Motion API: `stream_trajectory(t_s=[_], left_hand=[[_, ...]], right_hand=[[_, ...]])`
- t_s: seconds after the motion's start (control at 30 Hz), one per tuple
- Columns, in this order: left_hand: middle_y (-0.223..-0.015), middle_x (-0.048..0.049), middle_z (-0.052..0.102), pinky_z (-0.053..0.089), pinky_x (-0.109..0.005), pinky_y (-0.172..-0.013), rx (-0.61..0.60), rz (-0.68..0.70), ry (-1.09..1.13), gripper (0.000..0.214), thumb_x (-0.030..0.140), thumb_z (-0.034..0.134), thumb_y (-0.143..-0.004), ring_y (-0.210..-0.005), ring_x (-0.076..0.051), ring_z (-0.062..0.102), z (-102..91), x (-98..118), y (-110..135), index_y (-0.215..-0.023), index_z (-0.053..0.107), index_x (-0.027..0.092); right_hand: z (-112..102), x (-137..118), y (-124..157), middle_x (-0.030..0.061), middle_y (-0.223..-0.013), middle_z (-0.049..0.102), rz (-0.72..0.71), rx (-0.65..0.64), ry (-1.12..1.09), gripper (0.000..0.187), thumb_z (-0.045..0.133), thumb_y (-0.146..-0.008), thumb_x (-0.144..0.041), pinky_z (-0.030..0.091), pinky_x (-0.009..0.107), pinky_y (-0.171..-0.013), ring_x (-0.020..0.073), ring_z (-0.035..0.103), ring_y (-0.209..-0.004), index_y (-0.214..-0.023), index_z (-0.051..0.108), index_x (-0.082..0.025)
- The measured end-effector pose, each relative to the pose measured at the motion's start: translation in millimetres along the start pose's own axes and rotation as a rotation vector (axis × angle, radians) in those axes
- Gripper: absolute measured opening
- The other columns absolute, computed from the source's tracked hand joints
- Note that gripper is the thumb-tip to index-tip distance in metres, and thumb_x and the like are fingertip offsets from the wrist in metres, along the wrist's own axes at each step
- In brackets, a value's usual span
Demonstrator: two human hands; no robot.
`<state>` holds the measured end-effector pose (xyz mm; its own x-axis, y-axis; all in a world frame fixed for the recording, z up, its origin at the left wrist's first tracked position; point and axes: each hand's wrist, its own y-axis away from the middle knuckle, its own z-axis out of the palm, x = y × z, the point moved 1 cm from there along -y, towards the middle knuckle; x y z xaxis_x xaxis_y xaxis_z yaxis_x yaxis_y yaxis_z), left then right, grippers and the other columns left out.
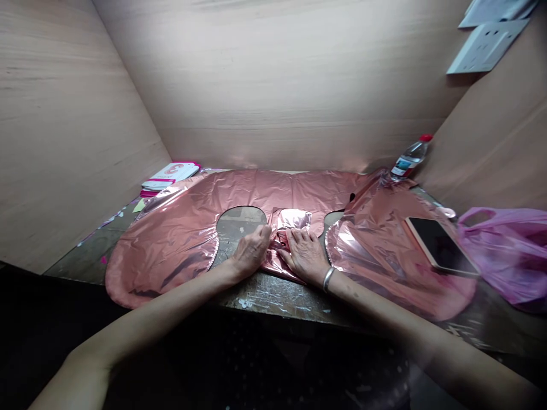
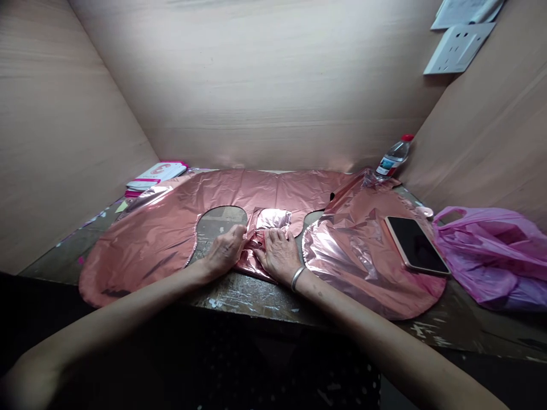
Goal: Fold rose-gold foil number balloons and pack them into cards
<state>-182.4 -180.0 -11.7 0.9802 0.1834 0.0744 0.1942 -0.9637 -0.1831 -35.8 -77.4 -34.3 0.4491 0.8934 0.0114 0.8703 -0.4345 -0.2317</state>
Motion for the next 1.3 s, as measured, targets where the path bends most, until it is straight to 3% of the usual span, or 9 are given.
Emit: stream_trajectory(t_s=[0.17, 0.3, 0.43, 0.6, 0.73, 0.83, 0.9, 1.1, 1.3], left_hand=[[-0.106, -0.0124, 0.059, 0.052, -0.035, -0.075, 0.012, -0.06, 0.006, 0.017, 0.019, 0.044, -0.095, -0.089, -0.023, 0.064, 14.8, 10.5, -16.6, -0.109, 0.051, 0.016], [-0.136, -0.0171, 0.05, 0.042, -0.045, -0.106, 0.132, 0.215, 0.155, 0.033, 0.014, 0.042, -0.095, -0.13, -0.026, 0.046, 24.9, 7.2, -19.5, -0.127, 0.048, 0.016], [-0.146, -0.0146, 0.046, 0.036, -0.043, -0.114, 0.05, 0.406, 0.343, 0.045, 0.018, 0.041, -0.097, -0.137, -0.022, 0.042, 29.0, 1.6, -22.8, -0.142, 0.039, 0.019], [-0.148, -0.0151, 0.045, 0.039, -0.042, -0.112, 0.034, 0.432, 0.4, 0.055, 0.015, 0.044, -0.094, -0.136, -0.022, 0.044, 25.1, 1.5, -23.3, -0.148, 0.033, 0.017], [-0.135, -0.0143, 0.056, 0.045, -0.041, -0.106, 0.007, 0.438, 0.324, 0.049, 0.013, 0.041, -0.096, -0.129, -0.023, 0.049, 20.0, 4.1, -21.9, -0.145, 0.04, 0.018], [-0.126, -0.012, 0.058, 0.048, -0.041, -0.1, -0.02, 0.447, 0.244, 0.048, 0.016, 0.041, -0.097, -0.123, -0.024, 0.051, 18.0, 4.9, -21.4, -0.144, 0.041, 0.023], [-0.124, -0.0112, 0.057, 0.049, -0.04, -0.099, -0.034, 0.453, 0.219, 0.045, 0.017, 0.042, -0.097, -0.121, -0.024, 0.051, 17.6, 4.9, -21.4, -0.141, 0.046, 0.025], [-0.132, -0.0131, 0.052, 0.044, -0.041, -0.103, -0.052, 0.469, 0.171, 0.034, 0.02, 0.045, -0.097, -0.127, -0.025, 0.046, 20.1, 4.8, -22.4, -0.129, 0.057, 0.022], [-0.126, -0.0077, 0.054, 0.043, -0.037, -0.097, -0.058, 0.4, 0.259, 0.032, 0.029, 0.043, -0.099, -0.117, -0.023, 0.048, 17.9, 6.1, -23.2, -0.127, 0.058, 0.027]], right_hand=[[-2.2, -0.9, 0.4, 0.0197, -0.128, 0.056, -0.008, 0.028, -0.005, 0.06, 0.039, -0.098, -0.051, 0.03, 0.045, -0.099, 0.0315, 0.045, -0.115, -0.134, 0.048, -0.005], [-5.6, -1.6, 0.5, 0.0167, -0.124, 0.058, -0.012, 0.019, -0.016, 0.052, 0.04, -0.098, -0.047, 0.032, 0.044, -0.099, 0.03, 0.046, -0.113, -0.13, 0.053, -0.009], [-5.2, -3.1, -0.1, 0.016, -0.122, 0.059, -0.021, 0.008, -0.047, 0.043, 0.042, -0.097, -0.041, 0.033, 0.042, -0.103, 0.0289, 0.048, -0.113, -0.122, 0.059, -0.01], [-10.7, 8.2, -4.5, 0.0179, -0.127, 0.059, -0.016, -0.012, -0.221, 0.044, 0.051, -0.09, -0.032, 0.036, 0.037, -0.105, 0.0273, 0.051, -0.117, -0.124, 0.059, -0.005], [-22.6, 43.5, -19.6, 0.008, -0.113, 0.069, 0.043, -0.169, -0.517, 0.033, 0.041, -0.093, -0.024, 0.045, 0.032, -0.091, 0.0209, 0.062, -0.101, -0.112, 0.067, -0.017], [-26.9, 75.3, -42.6, 0.0109, -0.117, 0.067, 0.2, -0.031, -0.473, 0.035, 0.043, -0.092, -0.025, 0.042, 0.035, -0.094, 0.0232, 0.057, -0.109, -0.119, 0.063, -0.015], [-24.2, 90.3, -61.6, 0.0153, -0.125, 0.062, 0.24, -0.056, -0.398, 0.042, 0.054, -0.088, -0.033, 0.04, 0.035, -0.095, 0.0262, 0.053, -0.116, -0.124, 0.059, -0.012], [-15.2, 102.2, -105.9, 0.0032, -0.082, 0.071, 0.243, -0.346, -0.469, 0.038, 0.08, -0.064, -0.044, 0.04, 0.023, -0.062, 0.0185, 0.063, -0.076, -0.088, 0.071, -0.016], [-17.8, 93.0, -108.7, -0.0007, -0.062, 0.064, 0.263, -0.337, -0.58, 0.027, 0.082, -0.058, -0.033, 0.035, 0.022, -0.053, 0.0144, 0.058, -0.062, -0.073, 0.07, -0.014]])
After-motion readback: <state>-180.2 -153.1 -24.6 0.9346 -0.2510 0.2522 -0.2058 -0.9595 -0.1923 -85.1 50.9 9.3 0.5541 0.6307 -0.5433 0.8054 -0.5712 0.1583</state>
